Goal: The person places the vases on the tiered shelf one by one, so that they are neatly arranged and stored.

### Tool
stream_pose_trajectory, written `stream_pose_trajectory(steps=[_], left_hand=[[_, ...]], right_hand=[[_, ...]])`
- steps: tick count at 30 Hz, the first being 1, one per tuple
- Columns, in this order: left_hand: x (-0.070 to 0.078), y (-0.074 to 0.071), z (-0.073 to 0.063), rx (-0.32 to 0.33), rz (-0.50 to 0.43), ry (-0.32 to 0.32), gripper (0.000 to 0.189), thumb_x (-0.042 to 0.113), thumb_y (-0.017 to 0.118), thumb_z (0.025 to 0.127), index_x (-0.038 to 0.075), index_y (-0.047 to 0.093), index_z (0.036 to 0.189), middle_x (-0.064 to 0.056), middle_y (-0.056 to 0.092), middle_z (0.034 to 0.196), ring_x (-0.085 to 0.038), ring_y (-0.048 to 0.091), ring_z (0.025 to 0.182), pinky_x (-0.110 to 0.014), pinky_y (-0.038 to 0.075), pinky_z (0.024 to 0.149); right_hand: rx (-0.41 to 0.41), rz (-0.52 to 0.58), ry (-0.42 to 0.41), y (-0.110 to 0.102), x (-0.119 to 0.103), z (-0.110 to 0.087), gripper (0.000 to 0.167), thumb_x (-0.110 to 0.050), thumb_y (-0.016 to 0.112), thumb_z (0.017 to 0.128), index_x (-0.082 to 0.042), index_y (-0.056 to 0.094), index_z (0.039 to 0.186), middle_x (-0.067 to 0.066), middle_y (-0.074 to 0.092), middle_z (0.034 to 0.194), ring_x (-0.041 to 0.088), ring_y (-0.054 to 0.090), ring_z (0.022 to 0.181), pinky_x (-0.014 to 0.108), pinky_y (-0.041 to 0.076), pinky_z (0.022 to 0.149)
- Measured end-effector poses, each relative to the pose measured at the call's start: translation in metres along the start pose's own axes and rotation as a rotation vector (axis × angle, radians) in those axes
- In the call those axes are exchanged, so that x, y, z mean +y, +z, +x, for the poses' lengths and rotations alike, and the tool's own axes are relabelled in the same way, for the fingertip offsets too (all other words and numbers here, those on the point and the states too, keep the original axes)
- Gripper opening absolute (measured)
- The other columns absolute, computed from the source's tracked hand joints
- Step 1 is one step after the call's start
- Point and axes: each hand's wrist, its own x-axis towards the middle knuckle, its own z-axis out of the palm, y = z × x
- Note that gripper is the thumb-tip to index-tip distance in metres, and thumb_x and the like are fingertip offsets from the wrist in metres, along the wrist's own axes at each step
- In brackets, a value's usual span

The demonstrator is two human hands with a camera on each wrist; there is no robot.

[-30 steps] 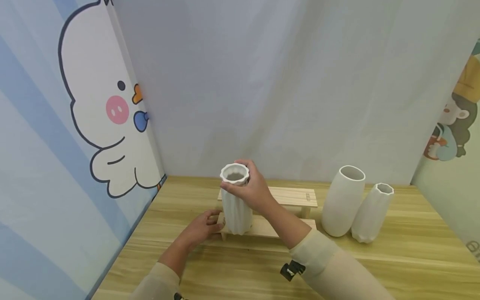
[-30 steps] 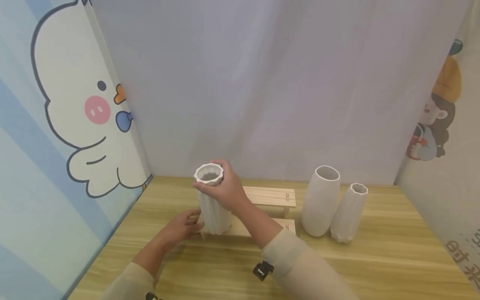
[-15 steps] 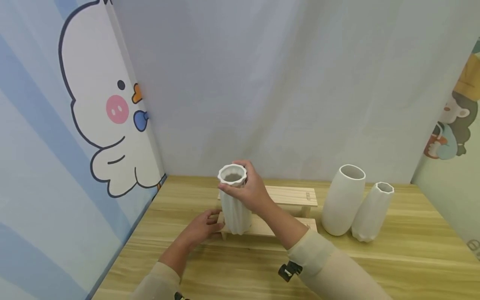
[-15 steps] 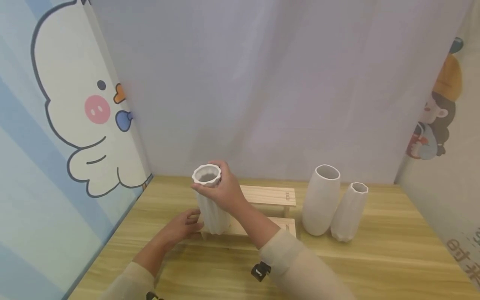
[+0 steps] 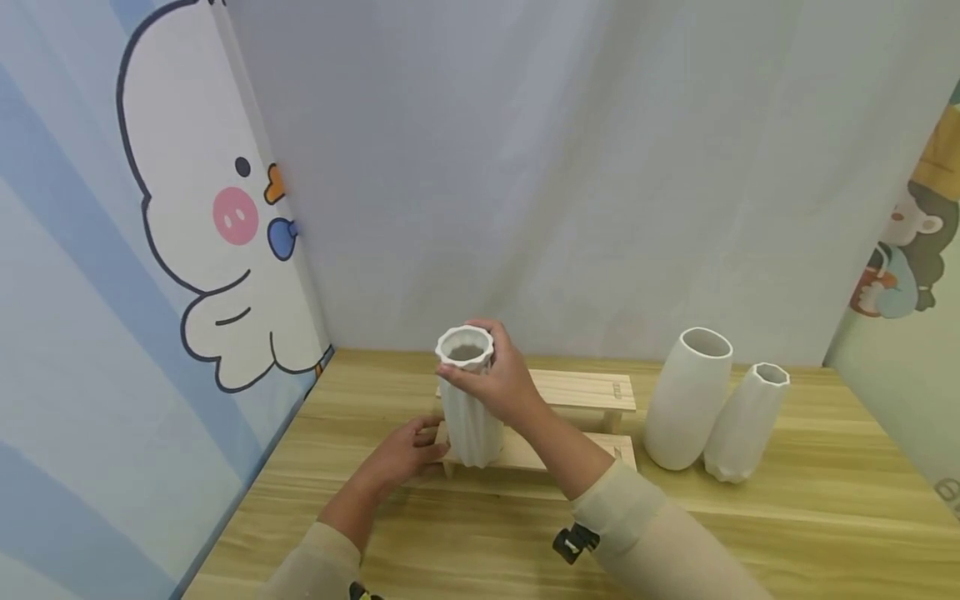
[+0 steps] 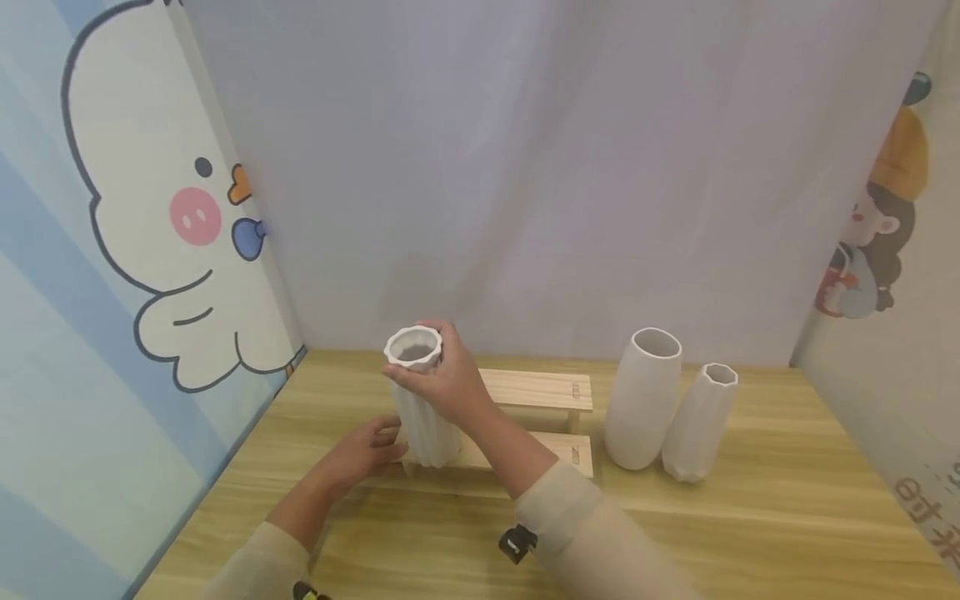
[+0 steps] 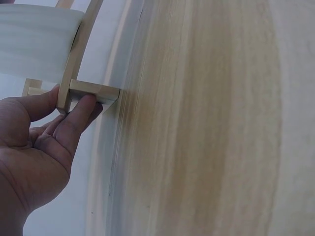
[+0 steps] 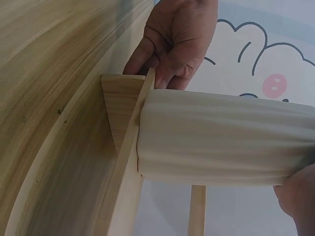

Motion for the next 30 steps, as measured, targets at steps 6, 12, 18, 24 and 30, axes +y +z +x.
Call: stream_pose_trajectory(steps=[6,12,18,24,30], left_hand=[[0.0015,-0.0008,-0.0011,-0.001,0.002,-0.013,0.060,0.017,0.064,0.097,0.003,0.036,0.148,-0.033,0.040,0.147,-0.042,0.055,0.125,-0.047,0.055,0.095],[0.0021,-0.0013,-0.0018,-0.005,0.007,-0.010,0.060,0.016,0.063,0.097,0.003,0.035,0.148,-0.033,0.040,0.147,-0.042,0.054,0.125,-0.048,0.055,0.096],[0.0016,-0.0009,-0.0009,-0.012,0.002,-0.003,0.060,0.015,0.063,0.097,0.001,0.034,0.148,-0.034,0.039,0.147,-0.043,0.053,0.126,-0.047,0.055,0.096],[0.0019,-0.0008,-0.0017,-0.010,0.003,0.006,0.059,0.014,0.062,0.097,0.001,0.034,0.148,-0.035,0.039,0.147,-0.043,0.053,0.127,-0.047,0.055,0.095],[0.0010,0.0000,0.0002,-0.024,0.001,0.011,0.061,0.014,0.062,0.097,0.000,0.033,0.149,-0.035,0.038,0.147,-0.044,0.053,0.126,-0.047,0.055,0.096]], right_hand=[[-0.004,-0.008,0.012,0.0009,-0.0028,-0.0010,0.085,-0.048,0.081,0.077,-0.011,0.040,0.141,0.005,0.060,0.117,0.021,0.060,0.105,0.040,0.055,0.084],[-0.003,-0.008,0.028,0.0019,-0.0044,-0.0019,0.081,-0.043,0.081,0.079,-0.014,0.040,0.141,0.005,0.060,0.118,0.021,0.060,0.105,0.040,0.056,0.085],[0.004,-0.017,0.031,0.0016,-0.0055,-0.0033,0.078,-0.038,0.082,0.080,-0.016,0.039,0.142,0.006,0.060,0.118,0.021,0.060,0.105,0.040,0.055,0.086],[-0.001,-0.024,0.017,0.0018,-0.0074,-0.0030,0.078,-0.036,0.081,0.081,-0.012,0.039,0.142,0.008,0.060,0.119,0.023,0.059,0.105,0.042,0.055,0.086],[0.010,-0.029,0.020,0.0007,-0.0050,-0.0038,0.078,-0.039,0.082,0.080,-0.016,0.040,0.141,0.007,0.060,0.118,0.022,0.060,0.104,0.041,0.055,0.085]])
